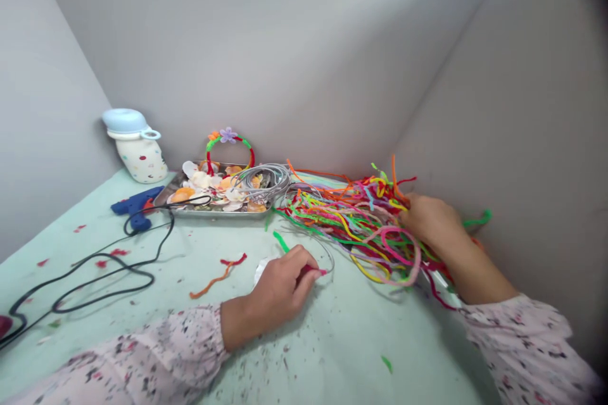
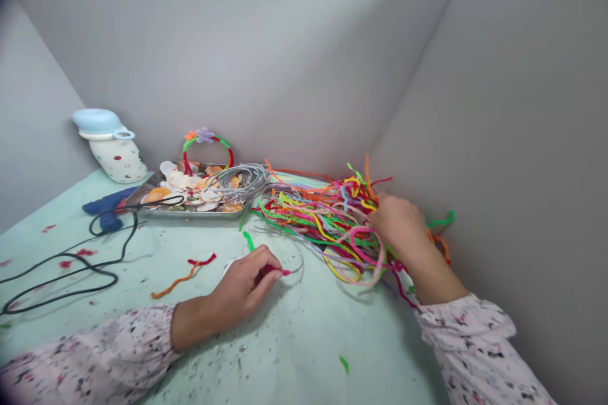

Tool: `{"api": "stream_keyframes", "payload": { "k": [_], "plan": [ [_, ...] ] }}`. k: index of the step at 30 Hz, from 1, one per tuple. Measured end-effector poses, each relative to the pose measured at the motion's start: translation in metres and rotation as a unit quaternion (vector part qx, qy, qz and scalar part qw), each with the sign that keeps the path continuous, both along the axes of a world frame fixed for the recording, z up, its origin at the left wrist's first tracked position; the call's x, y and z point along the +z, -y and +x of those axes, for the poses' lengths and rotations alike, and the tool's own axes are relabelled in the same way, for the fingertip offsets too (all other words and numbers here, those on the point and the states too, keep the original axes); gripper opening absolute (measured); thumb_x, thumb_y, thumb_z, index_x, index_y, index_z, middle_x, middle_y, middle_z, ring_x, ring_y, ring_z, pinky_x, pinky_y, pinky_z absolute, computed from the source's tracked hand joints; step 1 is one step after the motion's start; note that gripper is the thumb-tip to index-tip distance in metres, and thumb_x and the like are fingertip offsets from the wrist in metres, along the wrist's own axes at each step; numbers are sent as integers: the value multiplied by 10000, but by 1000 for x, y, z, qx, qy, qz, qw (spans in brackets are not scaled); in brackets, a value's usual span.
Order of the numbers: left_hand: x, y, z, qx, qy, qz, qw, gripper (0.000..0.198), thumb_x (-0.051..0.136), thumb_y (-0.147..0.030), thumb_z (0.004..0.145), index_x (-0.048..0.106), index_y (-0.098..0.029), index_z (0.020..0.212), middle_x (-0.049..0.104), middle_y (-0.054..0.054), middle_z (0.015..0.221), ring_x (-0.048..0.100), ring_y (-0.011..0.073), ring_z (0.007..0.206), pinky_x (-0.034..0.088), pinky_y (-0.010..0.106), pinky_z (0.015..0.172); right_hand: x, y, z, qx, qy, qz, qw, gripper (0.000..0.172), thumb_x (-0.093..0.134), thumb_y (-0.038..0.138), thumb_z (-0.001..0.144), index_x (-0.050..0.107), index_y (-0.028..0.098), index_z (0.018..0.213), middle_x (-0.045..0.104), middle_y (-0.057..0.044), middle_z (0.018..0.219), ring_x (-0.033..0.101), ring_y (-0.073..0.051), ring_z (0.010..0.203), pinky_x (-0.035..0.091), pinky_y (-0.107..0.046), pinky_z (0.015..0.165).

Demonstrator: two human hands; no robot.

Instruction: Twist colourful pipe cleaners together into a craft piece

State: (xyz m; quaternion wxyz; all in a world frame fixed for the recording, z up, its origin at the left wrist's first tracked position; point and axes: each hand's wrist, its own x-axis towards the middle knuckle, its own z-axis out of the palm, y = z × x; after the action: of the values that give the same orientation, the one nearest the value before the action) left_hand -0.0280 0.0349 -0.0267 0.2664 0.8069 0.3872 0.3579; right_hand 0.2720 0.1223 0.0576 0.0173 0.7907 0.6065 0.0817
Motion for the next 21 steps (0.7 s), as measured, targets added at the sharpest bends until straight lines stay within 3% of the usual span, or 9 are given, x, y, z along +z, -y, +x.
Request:
{"api": "stream_keyframes", "payload": {
  "k": [5, 9, 12, 15, 18, 21],
  "plan": [
    [-1, -1, 0, -1, -5, 1, 1000, 103, 482, -217, 917, 570, -178, 880, 594, 31, 845, 552, 151, 768, 405, 266, 684, 32, -21, -7, 104, 49, 158, 981, 226, 526, 193, 805, 686, 146, 958, 708, -173, 807, 658, -312, 748, 438, -363, 646],
    [-1, -1, 0, -1, -4, -3, 1000, 105, 478, -218, 916, 572, -180, 887, 594, 34, 850, 549, 153, 765, 405, 268, 673, 43, -58, -17, 197, 62, 203, 957, 270, 500, 159, 829, 643, 138, 1057, 668, -161, 1033, 575, -295, 1001, 424, -369, 844],
    [0, -1, -1, 6, -6, -5, 1000, 74, 499, -219, 900, 563, -183, 893, 590, 32, 851, 547, 154, 753, 401, 267, 653, 26, -86, -22, 286, 47, 193, 937, 335, 429, 80, 835, 630, 120, 1099, 636, -151, 1092, 524, -278, 1071, 380, -387, 938],
    [0, -1, -2, 15, -7, -3, 1000, 53, 513, -206, 884, 548, -187, 917, 587, 35, 874, 550, 158, 767, 408, 269, 661, -4, -100, -26, 348, 24, 118, 930, 311, 462, 95, 841, 651, 113, 1087, 638, -136, 1107, 535, -229, 1062, 369, -335, 958],
    [0, -1, -2, 21, -3, -5, 1000, 75, 511, -192, 879, 540, -188, 947, 584, 39, 900, 554, 162, 788, 416, 274, 676, -27, -103, -29, 361, 8, 80, 929, 285, 533, 184, 842, 667, 113, 1083, 666, -116, 1070, 568, -196, 1004, 387, -297, 918],
    [2, -3, -1, 30, 11, -13, 999, 86, 507, -193, 884, 538, -186, 963, 578, 36, 900, 549, 155, 768, 419, 278, 687, -22, -95, -29, 337, -5, 96, 937, 375, 569, 222, 831, 618, 117, 1188, 656, -130, 1149, 558, -237, 1054, 389, -352, 939]
  ]
}}
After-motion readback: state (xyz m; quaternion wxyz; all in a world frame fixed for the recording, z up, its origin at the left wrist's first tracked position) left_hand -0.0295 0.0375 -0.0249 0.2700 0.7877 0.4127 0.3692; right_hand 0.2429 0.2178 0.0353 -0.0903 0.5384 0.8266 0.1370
